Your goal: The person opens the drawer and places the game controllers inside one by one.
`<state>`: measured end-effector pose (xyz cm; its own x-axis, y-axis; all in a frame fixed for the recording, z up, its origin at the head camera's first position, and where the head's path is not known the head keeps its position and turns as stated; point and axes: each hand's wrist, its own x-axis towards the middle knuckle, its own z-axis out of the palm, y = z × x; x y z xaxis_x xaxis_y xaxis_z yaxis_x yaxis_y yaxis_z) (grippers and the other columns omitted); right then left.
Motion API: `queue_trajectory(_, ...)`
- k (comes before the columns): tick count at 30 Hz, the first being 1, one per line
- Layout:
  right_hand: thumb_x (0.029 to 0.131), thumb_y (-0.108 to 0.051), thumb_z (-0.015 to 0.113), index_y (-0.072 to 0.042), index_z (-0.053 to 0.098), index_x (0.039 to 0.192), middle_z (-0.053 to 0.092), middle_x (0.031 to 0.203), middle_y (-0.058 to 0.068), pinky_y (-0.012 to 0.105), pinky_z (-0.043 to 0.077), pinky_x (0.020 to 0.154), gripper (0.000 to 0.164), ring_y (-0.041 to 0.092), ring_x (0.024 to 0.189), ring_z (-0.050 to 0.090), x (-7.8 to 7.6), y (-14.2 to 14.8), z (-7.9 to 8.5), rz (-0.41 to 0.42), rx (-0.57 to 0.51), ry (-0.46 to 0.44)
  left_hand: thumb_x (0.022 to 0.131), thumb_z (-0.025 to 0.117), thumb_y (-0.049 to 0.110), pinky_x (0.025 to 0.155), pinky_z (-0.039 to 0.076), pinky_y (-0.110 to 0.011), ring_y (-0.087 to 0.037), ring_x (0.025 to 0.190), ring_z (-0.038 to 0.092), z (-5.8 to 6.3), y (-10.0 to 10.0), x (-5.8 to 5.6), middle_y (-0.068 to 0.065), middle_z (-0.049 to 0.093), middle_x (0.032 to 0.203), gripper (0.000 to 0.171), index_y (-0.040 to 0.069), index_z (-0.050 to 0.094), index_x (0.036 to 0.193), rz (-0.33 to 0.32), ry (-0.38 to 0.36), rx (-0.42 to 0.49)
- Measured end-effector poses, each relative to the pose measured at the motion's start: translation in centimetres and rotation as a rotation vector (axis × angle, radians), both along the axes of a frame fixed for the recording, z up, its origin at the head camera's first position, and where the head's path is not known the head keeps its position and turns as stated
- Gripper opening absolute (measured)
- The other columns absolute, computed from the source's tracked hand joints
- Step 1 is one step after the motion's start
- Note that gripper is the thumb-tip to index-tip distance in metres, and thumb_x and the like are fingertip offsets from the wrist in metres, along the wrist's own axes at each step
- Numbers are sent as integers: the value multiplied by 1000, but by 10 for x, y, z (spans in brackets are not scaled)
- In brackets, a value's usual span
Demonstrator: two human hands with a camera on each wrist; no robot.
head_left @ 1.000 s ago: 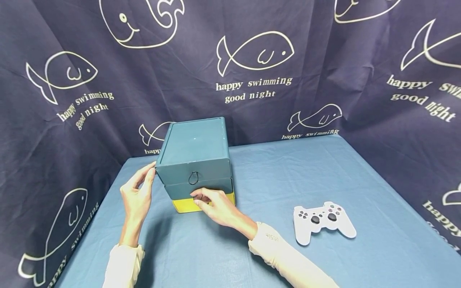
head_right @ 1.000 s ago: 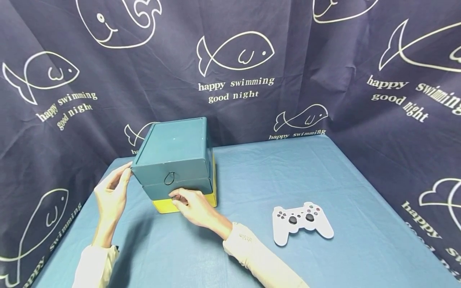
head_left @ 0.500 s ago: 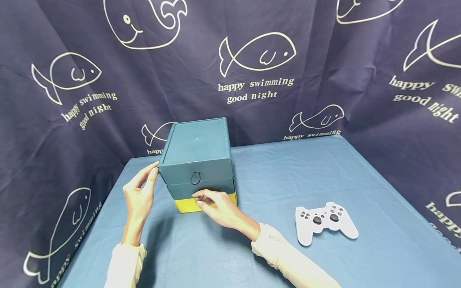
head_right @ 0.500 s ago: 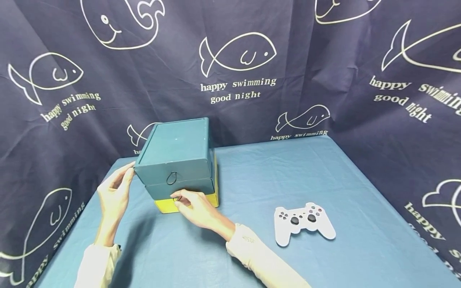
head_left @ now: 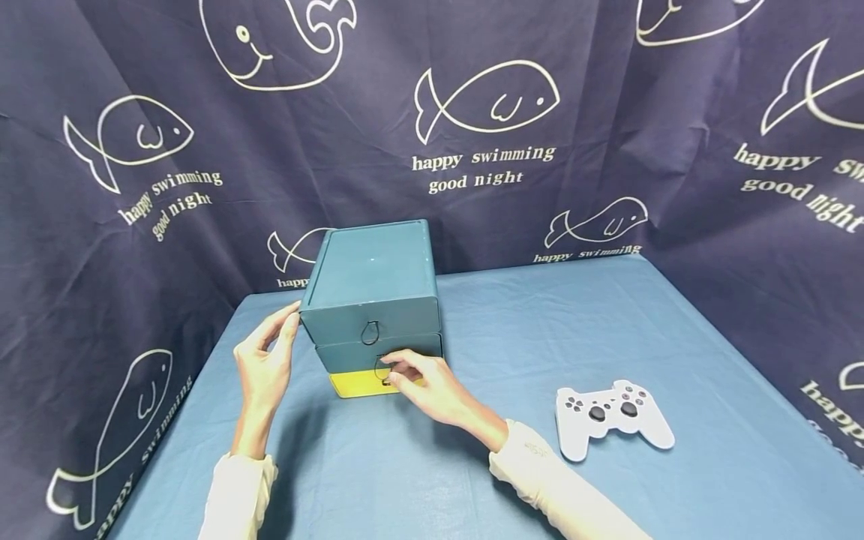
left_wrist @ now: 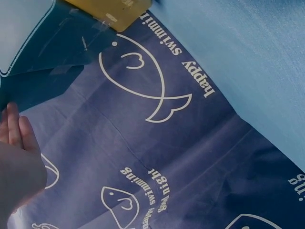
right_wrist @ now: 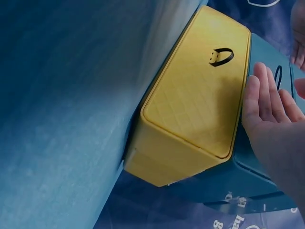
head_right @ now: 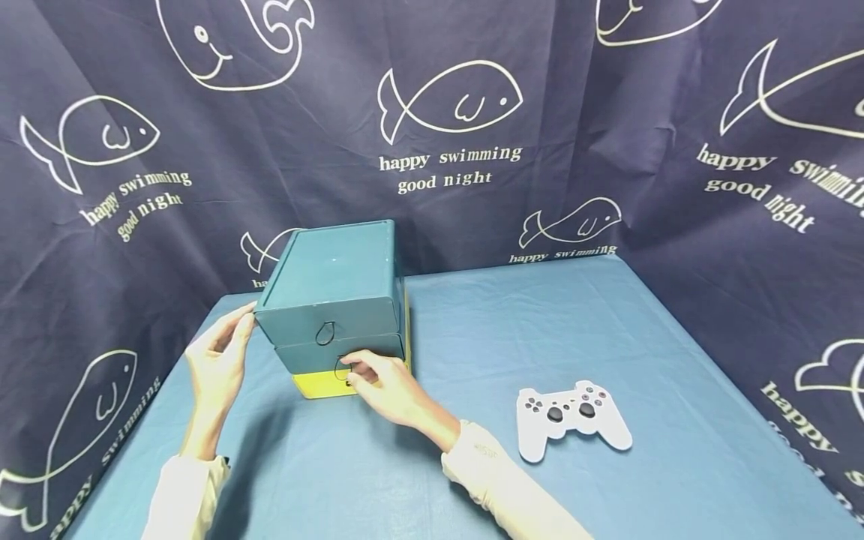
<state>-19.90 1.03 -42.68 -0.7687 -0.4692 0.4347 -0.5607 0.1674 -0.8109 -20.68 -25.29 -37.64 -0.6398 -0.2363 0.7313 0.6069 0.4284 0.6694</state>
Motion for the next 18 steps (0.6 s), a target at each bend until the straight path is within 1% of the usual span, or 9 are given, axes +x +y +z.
queue_trajectory(4,101,-5,61,-2,69,124,76,102,15,28,57,78,24,33,88,74,-1,5,-1,-6,-10,8,96,71,-2,86,51,-18,-6,92,72,0,1,0,-15,76,110,24,1,77,119,6,-6,-7)
queue_trajectory(7,102,-6,62,-2,69,124,75,100,15,29,57,77,24,33,87,73,-1,8,-1,-27,-23,8,97,71,-1,87,50,-18,-5,93,71,0,2,1,-14,76,110,24,1,77,120,9,-12,-7)
queue_trajectory(10,102,-7,63,-1,71,119,75,96,14,28,56,74,20,27,82,71,-1,11,-1,-63,-13,-5,98,70,1,87,50,-18,-5,93,71,1,3,2,-14,76,111,23,1,77,120,5,-13,-9)
queue_trajectory(13,100,-7,64,-3,73,115,74,92,10,26,53,72,17,15,78,67,0,13,-1,-87,47,-33,98,70,2,87,50,-18,-7,93,72,2,3,3,-13,76,111,23,2,77,120,-1,-5,-8)
queue_trajectory(16,100,-7,63,-4,71,118,75,93,8,26,53,74,20,7,78,66,1,14,-1,-58,117,-58,99,70,3,87,51,-18,-7,94,72,2,2,3,-12,76,111,23,2,77,121,-9,1,-8)
queue_trajectory(18,100,-7,64,-2,69,121,75,95,10,27,54,77,23,7,80,67,1,13,-2,-24,158,-56,99,70,2,87,51,-18,-6,94,72,2,1,3,-12,76,111,23,2,77,121,-10,2,-8)
